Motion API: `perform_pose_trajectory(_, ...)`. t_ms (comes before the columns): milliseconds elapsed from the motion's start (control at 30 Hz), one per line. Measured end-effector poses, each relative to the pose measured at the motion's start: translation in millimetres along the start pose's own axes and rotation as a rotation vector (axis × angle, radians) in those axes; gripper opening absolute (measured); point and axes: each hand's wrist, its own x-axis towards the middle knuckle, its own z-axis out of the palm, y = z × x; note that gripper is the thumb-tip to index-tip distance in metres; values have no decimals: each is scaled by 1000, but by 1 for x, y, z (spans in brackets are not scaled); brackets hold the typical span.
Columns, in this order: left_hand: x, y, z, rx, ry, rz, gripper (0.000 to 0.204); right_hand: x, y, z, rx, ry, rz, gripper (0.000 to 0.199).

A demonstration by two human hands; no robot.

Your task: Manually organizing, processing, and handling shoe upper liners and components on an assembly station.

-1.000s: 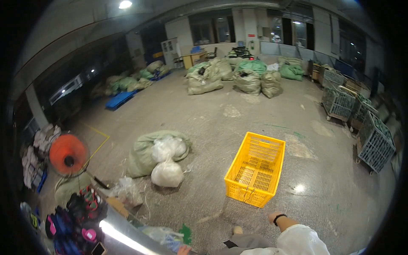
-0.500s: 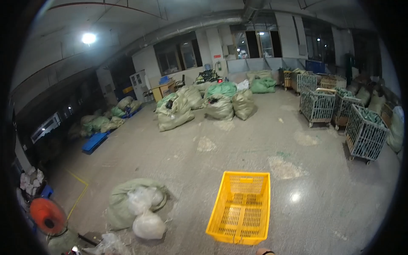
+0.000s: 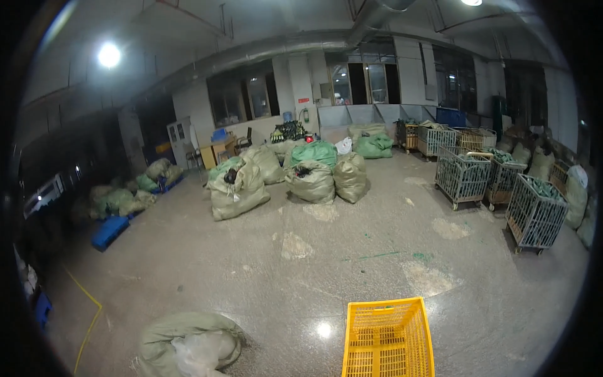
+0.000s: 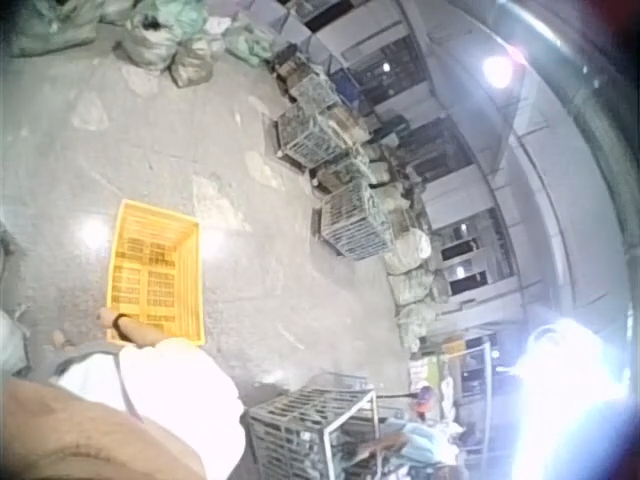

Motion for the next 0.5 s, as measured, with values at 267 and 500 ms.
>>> perform_pose_trajectory(267,95,5,-159,62,-9,-252,34,73,-19,-94,463,-84,65,43)
perform_pose_trajectory(500,364,16,-161,-49,-181,-57,43,203,69,-222,272,56,159,38)
